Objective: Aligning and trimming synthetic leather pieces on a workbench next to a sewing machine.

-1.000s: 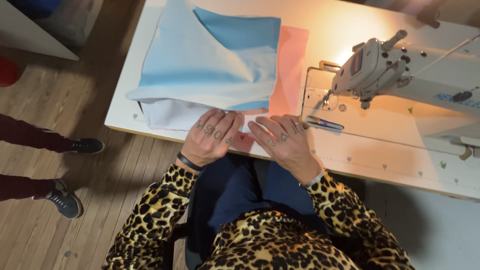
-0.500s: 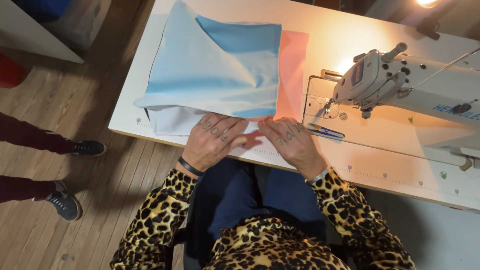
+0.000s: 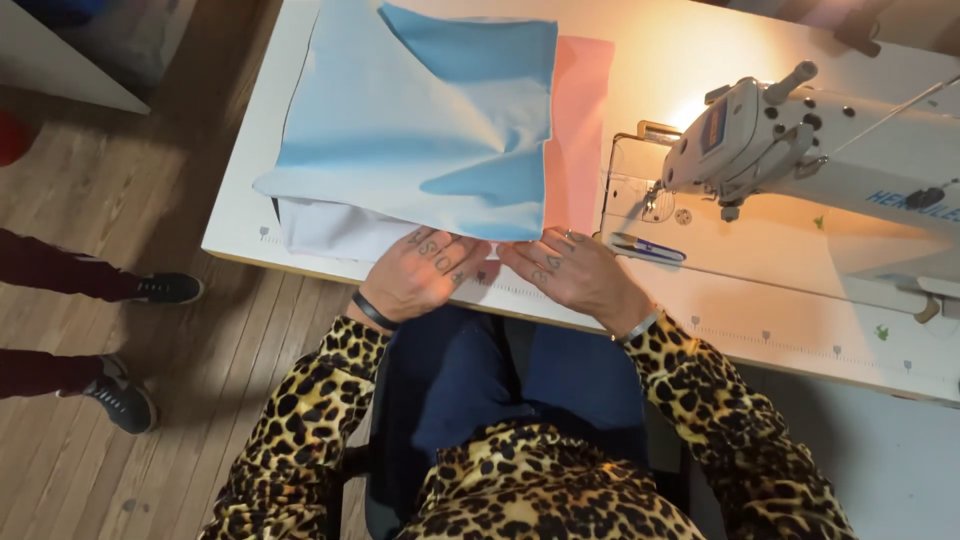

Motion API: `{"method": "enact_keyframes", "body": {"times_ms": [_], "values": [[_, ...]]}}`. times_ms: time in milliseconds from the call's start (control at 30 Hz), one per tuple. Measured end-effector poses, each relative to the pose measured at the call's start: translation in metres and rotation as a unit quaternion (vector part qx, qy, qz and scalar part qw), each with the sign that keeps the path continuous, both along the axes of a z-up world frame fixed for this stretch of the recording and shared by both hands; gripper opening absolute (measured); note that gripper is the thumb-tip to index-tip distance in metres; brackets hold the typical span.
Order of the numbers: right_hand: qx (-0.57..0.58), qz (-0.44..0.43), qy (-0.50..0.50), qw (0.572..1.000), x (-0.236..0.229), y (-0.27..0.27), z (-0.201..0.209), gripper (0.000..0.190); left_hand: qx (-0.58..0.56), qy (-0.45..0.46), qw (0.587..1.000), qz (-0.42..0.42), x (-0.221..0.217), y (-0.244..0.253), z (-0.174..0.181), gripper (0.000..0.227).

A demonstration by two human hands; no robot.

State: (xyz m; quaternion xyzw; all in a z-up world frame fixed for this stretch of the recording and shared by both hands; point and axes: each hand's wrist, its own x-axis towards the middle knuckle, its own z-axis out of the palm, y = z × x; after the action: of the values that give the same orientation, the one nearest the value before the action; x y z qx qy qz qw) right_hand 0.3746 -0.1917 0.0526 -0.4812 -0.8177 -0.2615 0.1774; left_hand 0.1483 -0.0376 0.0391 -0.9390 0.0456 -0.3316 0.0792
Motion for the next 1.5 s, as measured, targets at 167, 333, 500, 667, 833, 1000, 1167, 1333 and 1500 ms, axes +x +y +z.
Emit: {"method": "enact_keyframes", "body": {"times_ms": [167, 333, 500, 667, 833, 1000, 1167, 1333, 1500], "values": [[-0.035, 0.033, 0.028, 0.998, 0.003, 0.002, -0.003, 0.041, -0.016, 0.022, 1.0, 0.0, -0.002, 0.011, -0.016, 0.036], [-0.191, -0.034, 0.126, 0.973, 0.0, -0.004, -0.018, 0.039, -0.109, 0.111, 0.988, -0.017, -0.003, 0.016, -0.014, 0.04], [-0.223, -0.046, 0.068, 0.971, 0.006, -0.007, -0.015, 0.052, -0.121, 0.233, 0.964, 0.042, -0.002, 0.011, 0.006, 0.049], [-0.202, -0.063, 0.021, 0.977, -0.007, -0.025, -0.007, 0.057, -0.169, 0.212, 0.962, 0.042, -0.024, 0.002, 0.007, 0.046], [-0.192, -0.036, 0.119, 0.973, -0.006, -0.036, -0.014, 0.063, -0.174, 0.145, 0.973, 0.055, -0.081, 0.033, -0.014, 0.047], [-0.156, -0.074, 0.299, 0.938, -0.007, -0.039, -0.006, 0.043, -0.223, 0.095, 0.95, 0.195, -0.12, 0.036, 0.006, 0.048], [-0.098, -0.143, 0.097, 0.98, -0.011, -0.025, -0.012, 0.036, -0.189, 0.123, 0.939, 0.26, -0.109, 0.032, -0.008, 0.049], [-0.16, -0.131, 0.123, 0.971, -0.049, -0.001, 0.001, 0.038, -0.223, 0.085, 0.944, 0.228, -0.054, 0.005, -0.025, 0.046], [-0.119, -0.145, 0.137, 0.973, -0.054, 0.002, -0.002, 0.035, -0.239, 0.082, 0.928, 0.275, -0.077, 0.035, -0.013, 0.039]]}}
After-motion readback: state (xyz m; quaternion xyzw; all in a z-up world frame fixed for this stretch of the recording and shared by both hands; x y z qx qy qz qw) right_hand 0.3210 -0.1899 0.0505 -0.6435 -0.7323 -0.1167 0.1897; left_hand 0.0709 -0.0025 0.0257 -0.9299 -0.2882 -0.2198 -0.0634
